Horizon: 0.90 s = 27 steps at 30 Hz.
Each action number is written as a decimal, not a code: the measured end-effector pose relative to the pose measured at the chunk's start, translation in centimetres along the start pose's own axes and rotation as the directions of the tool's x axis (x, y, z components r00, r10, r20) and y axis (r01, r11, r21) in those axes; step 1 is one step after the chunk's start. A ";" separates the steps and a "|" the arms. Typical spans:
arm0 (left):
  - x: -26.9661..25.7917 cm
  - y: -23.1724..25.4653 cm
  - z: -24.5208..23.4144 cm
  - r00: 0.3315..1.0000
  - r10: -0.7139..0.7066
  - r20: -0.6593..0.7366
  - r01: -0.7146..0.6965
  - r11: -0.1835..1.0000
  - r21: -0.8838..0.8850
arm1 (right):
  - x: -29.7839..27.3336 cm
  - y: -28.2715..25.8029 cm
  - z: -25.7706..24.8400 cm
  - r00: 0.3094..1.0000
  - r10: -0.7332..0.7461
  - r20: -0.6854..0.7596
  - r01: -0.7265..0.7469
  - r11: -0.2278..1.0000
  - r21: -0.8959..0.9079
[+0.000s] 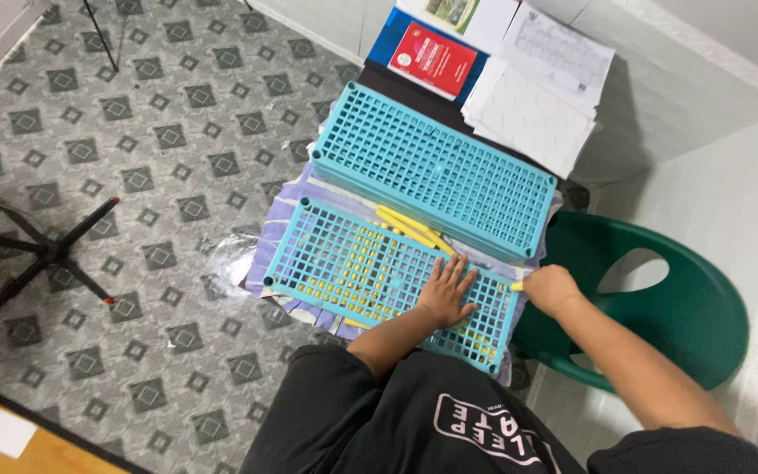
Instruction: The person assembles a plastic rack by inserting yellow cylindrical rods into the holes of a blue grid panel. They repeatedly insert and remove the rods, then arrange them on a cloth before reinserting them into the panel.
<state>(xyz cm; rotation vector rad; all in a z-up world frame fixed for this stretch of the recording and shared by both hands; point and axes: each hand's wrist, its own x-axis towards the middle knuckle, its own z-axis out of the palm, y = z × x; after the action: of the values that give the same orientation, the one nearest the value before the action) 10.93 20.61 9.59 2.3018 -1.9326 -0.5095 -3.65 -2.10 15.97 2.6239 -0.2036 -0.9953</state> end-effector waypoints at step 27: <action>-0.5 0.3 -1.9 1.000 0.005 -0.028 -0.007 0.997 -0.073 | -4.7 0.8 -2.5 0.927 0.372 -0.057 -0.252 0.726 0.640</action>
<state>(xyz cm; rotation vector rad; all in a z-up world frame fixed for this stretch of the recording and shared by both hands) 11.21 20.77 11.53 2.2465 -1.8750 -0.5350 -5.51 -1.09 20.89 3.0751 -1.0700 -0.6259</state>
